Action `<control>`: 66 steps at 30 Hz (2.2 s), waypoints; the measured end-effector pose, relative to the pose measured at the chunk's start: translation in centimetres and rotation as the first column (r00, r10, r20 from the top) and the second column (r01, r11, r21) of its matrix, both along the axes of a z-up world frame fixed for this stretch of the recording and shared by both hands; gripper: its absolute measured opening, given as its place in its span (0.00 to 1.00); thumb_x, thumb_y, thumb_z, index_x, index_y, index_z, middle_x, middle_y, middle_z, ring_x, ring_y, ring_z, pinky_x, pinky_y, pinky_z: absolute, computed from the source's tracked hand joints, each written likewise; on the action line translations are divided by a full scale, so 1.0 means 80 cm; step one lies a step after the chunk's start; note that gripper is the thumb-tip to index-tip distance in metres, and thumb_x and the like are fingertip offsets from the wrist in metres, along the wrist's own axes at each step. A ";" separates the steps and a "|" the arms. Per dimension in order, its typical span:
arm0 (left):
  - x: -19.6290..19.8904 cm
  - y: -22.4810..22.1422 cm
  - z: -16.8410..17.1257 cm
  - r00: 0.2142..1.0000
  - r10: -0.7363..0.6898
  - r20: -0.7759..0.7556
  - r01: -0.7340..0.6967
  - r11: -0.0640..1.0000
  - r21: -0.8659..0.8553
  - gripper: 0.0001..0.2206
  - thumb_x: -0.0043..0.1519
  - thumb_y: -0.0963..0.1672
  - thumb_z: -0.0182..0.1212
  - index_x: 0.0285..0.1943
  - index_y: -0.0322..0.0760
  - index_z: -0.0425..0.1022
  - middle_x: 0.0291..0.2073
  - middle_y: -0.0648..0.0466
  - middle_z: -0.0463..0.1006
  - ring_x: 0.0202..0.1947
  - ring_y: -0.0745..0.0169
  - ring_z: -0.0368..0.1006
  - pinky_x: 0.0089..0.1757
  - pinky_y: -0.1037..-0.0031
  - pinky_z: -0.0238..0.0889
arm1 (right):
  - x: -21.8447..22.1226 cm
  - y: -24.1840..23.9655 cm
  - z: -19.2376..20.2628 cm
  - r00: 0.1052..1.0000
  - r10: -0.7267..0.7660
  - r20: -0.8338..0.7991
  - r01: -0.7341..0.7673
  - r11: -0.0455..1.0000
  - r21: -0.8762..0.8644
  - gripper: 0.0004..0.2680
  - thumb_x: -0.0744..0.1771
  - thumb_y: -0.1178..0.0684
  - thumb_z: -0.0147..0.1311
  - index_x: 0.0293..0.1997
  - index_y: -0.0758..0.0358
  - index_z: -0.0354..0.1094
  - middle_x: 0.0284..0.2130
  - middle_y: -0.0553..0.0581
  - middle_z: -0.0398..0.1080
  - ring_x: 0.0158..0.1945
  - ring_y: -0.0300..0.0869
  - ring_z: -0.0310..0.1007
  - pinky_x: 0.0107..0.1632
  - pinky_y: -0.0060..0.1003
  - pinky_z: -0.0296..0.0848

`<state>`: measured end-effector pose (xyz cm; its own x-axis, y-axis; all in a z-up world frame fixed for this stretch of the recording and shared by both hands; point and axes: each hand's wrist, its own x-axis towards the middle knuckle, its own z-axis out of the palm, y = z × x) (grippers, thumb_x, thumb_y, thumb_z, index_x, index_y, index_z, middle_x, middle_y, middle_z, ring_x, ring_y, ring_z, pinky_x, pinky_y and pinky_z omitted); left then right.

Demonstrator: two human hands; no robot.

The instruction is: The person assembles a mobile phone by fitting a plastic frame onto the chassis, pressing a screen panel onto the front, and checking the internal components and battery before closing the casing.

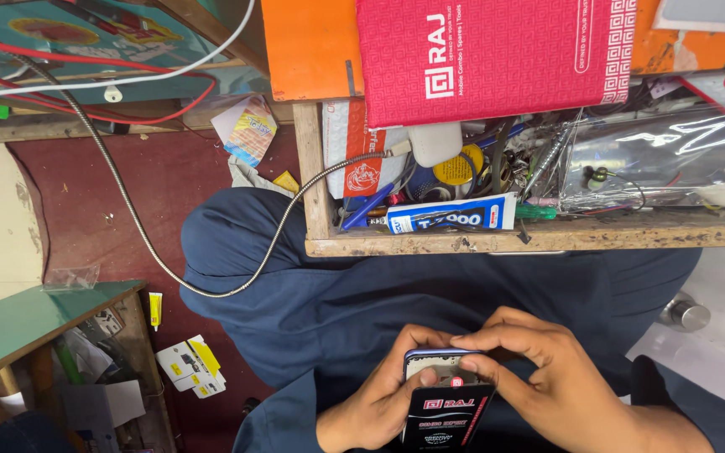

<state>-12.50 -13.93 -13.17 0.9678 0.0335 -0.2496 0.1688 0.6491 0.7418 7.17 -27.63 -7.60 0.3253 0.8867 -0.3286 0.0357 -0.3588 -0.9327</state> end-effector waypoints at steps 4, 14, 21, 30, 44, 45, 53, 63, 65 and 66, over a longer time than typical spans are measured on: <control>-0.006 -0.001 0.005 0.987 0.105 -0.118 -0.097 0.993 0.073 0.14 0.75 0.45 0.55 0.61 0.28 0.65 0.46 0.52 0.75 0.47 0.71 0.71 0.49 0.78 0.68 | -0.004 -0.002 -0.004 0.997 -0.041 -0.067 0.035 0.995 -0.090 0.11 0.63 0.65 0.61 0.48 0.61 0.80 0.31 0.52 0.74 0.33 0.35 0.77 0.35 0.28 0.73; -0.010 0.003 0.019 0.905 0.399 -0.146 -0.347 0.892 0.288 0.06 0.62 0.35 0.66 0.47 0.24 0.81 0.38 0.50 0.82 0.35 0.71 0.80 0.36 0.81 0.74 | -0.009 -0.005 -0.005 1.000 -0.026 -0.013 0.026 0.999 -0.038 0.12 0.62 0.64 0.63 0.48 0.62 0.79 0.30 0.51 0.74 0.31 0.34 0.76 0.35 0.27 0.74; -0.013 0.003 0.010 0.917 0.360 -0.170 -0.325 0.923 0.204 0.03 0.67 0.36 0.65 0.47 0.25 0.80 0.34 0.50 0.83 0.33 0.75 0.77 0.36 0.84 0.69 | -0.009 -0.010 -0.015 0.999 -0.039 0.000 0.039 0.999 -0.023 0.10 0.62 0.65 0.64 0.45 0.62 0.80 0.30 0.51 0.75 0.31 0.35 0.78 0.33 0.28 0.74; -0.014 0.048 0.047 0.958 0.190 -0.214 -0.097 0.919 0.383 0.14 0.62 0.36 0.66 0.57 0.29 0.81 0.39 0.49 0.80 0.37 0.70 0.79 0.38 0.82 0.74 | -0.022 -0.048 -0.029 0.911 -0.158 -0.380 0.105 0.982 -0.156 0.17 0.64 0.70 0.57 0.59 0.66 0.73 0.45 0.59 0.77 0.51 0.42 0.83 0.51 0.34 0.79; -0.032 0.017 0.015 0.872 0.312 -0.378 -0.192 0.927 0.322 0.10 0.61 0.35 0.68 0.52 0.27 0.83 0.37 0.47 0.82 0.39 0.64 0.83 0.40 0.77 0.79 | -0.043 -0.074 -0.063 0.896 -0.263 -0.359 0.180 0.952 -0.247 0.14 0.65 0.69 0.56 0.57 0.71 0.72 0.45 0.64 0.81 0.49 0.45 0.85 0.52 0.38 0.82; -0.037 0.015 0.016 0.875 0.311 -0.371 -0.209 0.934 0.289 0.12 0.59 0.34 0.68 0.51 0.29 0.82 0.40 0.48 0.83 0.42 0.63 0.83 0.42 0.76 0.80 | -0.048 -0.078 -0.065 0.889 -0.249 -0.385 0.164 0.957 -0.240 0.15 0.64 0.69 0.56 0.58 0.71 0.71 0.46 0.64 0.81 0.51 0.46 0.85 0.53 0.39 0.81; -0.065 -0.014 0.007 0.833 0.407 -0.373 -0.281 0.894 0.348 0.15 0.55 0.32 0.70 0.50 0.29 0.84 0.38 0.46 0.87 0.44 0.60 0.86 0.42 0.71 0.79 | -0.073 -0.100 -0.073 0.962 -0.111 -0.249 0.064 0.980 -0.188 0.17 0.64 0.65 0.60 0.61 0.68 0.72 0.46 0.60 0.82 0.53 0.45 0.82 0.57 0.40 0.77; -0.081 -0.021 -0.013 0.856 0.359 -0.373 -0.270 0.924 0.269 0.13 0.56 0.32 0.68 0.48 0.28 0.84 0.38 0.47 0.84 0.44 0.62 0.84 0.44 0.72 0.79 | -0.070 -0.101 -0.074 0.918 -0.170 -0.357 0.089 0.968 -0.233 0.18 0.64 0.66 0.58 0.61 0.67 0.71 0.48 0.60 0.81 0.54 0.43 0.84 0.59 0.36 0.76; -0.089 -0.026 -0.015 0.868 0.325 -0.375 -0.241 0.936 0.256 0.12 0.55 0.32 0.68 0.47 0.27 0.84 0.39 0.47 0.84 0.44 0.62 0.85 0.44 0.71 0.78 | -0.071 -0.108 -0.077 0.913 -0.128 -0.388 0.030 0.968 -0.248 0.18 0.64 0.66 0.58 0.62 0.65 0.71 0.49 0.60 0.82 0.54 0.42 0.84 0.58 0.35 0.76; -0.090 -0.029 -0.016 0.857 0.329 -0.396 -0.232 0.934 0.273 0.11 0.56 0.32 0.69 0.46 0.27 0.85 0.37 0.47 0.84 0.42 0.62 0.85 0.43 0.72 0.81 | -0.076 -0.110 -0.080 0.930 -0.124 -0.346 0.009 0.949 -0.316 0.17 0.64 0.65 0.59 0.60 0.64 0.75 0.45 0.59 0.83 0.51 0.42 0.84 0.57 0.34 0.77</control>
